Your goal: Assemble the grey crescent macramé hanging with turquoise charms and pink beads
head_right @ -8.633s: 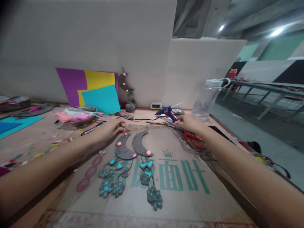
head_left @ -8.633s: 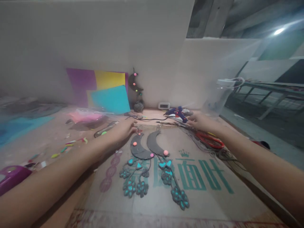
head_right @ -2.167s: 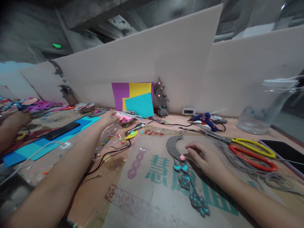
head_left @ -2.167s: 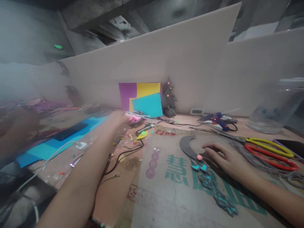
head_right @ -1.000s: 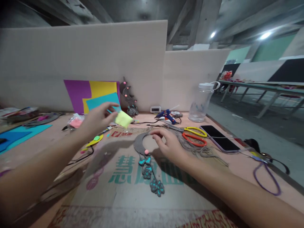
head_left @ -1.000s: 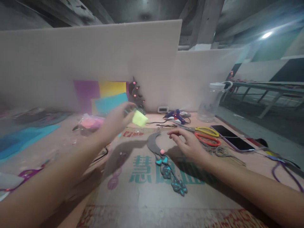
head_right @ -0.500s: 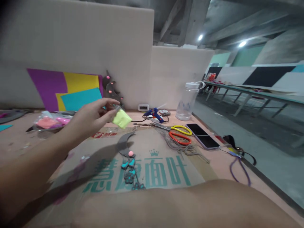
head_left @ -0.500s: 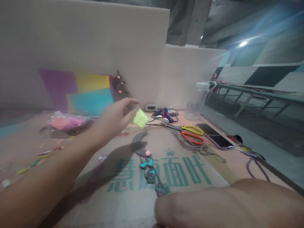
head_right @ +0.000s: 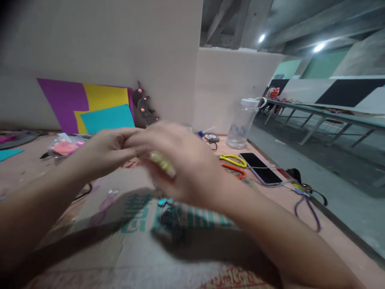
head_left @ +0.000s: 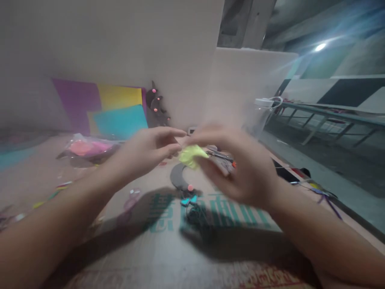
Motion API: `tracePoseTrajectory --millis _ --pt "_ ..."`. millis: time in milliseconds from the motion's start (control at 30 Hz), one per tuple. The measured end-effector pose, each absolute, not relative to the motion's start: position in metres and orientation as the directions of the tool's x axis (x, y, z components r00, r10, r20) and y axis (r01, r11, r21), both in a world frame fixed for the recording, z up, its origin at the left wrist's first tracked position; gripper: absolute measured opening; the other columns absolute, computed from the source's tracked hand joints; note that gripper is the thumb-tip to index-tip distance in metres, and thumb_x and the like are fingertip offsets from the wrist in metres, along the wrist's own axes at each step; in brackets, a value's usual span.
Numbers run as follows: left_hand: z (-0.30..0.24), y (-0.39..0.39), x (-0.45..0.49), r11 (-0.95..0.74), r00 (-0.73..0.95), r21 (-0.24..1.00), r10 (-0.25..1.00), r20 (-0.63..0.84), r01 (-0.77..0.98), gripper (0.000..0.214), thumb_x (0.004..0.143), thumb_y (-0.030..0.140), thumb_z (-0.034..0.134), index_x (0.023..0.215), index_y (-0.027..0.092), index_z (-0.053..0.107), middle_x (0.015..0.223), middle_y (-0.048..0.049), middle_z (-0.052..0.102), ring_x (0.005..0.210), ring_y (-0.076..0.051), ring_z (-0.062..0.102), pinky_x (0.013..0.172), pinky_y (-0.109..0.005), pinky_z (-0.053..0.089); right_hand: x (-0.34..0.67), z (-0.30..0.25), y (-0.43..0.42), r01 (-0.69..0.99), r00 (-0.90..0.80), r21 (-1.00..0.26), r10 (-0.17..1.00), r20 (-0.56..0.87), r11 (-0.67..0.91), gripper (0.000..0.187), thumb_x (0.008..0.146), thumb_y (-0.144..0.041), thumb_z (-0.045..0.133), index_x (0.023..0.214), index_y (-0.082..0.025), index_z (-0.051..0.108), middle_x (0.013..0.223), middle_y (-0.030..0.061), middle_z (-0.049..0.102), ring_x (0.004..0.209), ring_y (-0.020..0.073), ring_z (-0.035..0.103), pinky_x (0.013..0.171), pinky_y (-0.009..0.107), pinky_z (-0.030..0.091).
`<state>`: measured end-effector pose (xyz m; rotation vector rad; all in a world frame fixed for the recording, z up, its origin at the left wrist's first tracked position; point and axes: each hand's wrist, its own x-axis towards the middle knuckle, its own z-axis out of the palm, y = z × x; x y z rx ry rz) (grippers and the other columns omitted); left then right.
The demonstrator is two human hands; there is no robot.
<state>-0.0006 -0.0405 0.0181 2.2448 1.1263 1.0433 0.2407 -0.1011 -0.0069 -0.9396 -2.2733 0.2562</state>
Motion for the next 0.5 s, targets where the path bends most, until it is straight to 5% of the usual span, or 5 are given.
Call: tracePoseTrajectory --millis 133,333,500 --pt "0.016 -0.041 0.003 -0.598 0.348 0.68 0.801 0.487 0.425 0.034 0.082 0.039 0.068 0.111 0.023 0.073 0.108 -0.0029 0.075 0.097 -0.023 0.069 0.09 -0.037 0.056 0.229 0.004 -0.067 0.528 -0.505 -0.492 0.722 0.474 0.692 0.036 0.086 -0.041 0.066 0.117 -0.022 0.064 0.096 0.0057 0.07 0.094 0.0228 0.064 0.08 0.035 0.051" --pt "0.008 -0.039 0.007 -0.586 0.347 0.757 0.801 0.488 0.289 0.035 0.082 0.042 0.071 0.111 0.022 0.073 0.106 -0.0046 0.075 0.094 -0.021 0.069 0.084 -0.034 0.055 0.226 0.016 -0.047 0.515 -0.468 -0.584 0.776 0.422 0.628 0.03 0.086 -0.039 0.065 0.107 -0.018 0.064 0.094 0.0048 0.069 0.084 0.019 0.063 0.074 0.03 0.048" --pt "0.016 -0.035 -0.002 -0.508 0.52 0.812 0.795 0.314 0.287 0.033 0.088 0.048 0.063 0.103 0.02 0.073 0.088 -0.0033 0.073 0.08 -0.017 0.066 0.07 -0.028 0.051 0.228 0.022 -0.059 0.616 -0.468 -0.497 0.791 0.394 0.612 0.024 0.086 -0.036 0.065 0.102 -0.018 0.067 0.09 0.0032 0.068 0.08 0.0176 0.061 0.071 0.028 0.044"
